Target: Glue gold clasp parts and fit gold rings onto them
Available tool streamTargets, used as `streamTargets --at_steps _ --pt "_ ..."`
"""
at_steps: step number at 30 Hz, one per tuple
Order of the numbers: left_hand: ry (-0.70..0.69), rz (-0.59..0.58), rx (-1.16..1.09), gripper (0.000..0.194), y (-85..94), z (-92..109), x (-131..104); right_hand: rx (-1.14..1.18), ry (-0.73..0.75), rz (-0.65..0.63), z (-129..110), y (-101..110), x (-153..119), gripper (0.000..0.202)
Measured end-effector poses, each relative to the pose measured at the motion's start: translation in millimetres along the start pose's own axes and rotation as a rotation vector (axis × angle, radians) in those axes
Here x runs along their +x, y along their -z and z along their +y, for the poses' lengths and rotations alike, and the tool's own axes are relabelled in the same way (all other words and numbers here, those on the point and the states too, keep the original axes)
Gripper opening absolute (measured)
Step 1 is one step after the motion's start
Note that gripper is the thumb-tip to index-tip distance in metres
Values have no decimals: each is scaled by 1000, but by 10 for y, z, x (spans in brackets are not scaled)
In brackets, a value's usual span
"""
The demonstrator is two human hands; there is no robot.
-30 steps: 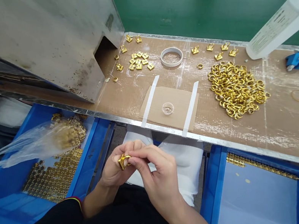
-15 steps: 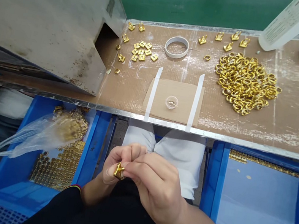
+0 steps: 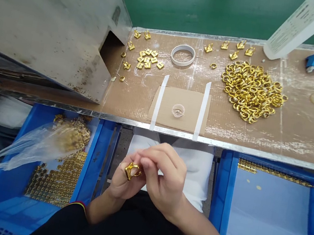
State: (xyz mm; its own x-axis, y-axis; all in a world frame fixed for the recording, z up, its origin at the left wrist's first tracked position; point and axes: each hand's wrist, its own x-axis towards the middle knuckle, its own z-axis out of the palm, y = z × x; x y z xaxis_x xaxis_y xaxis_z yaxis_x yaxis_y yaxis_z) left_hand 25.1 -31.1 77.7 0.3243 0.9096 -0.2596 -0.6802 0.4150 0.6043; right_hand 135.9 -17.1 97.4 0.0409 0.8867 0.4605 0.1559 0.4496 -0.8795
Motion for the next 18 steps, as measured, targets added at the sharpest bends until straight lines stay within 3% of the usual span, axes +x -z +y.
streamTargets --at_steps 5,11,18 --pt "20 10 12 60 41 -102 -38 -122 -98 -13 11 -47 34 18" --pt "44 11 -18 62 -16 -52 -12 -66 -159 -21 33 58 15 18" --pt "71 49 -140 58 -32 30 42 -90 13 -56 5 119 -167 21"
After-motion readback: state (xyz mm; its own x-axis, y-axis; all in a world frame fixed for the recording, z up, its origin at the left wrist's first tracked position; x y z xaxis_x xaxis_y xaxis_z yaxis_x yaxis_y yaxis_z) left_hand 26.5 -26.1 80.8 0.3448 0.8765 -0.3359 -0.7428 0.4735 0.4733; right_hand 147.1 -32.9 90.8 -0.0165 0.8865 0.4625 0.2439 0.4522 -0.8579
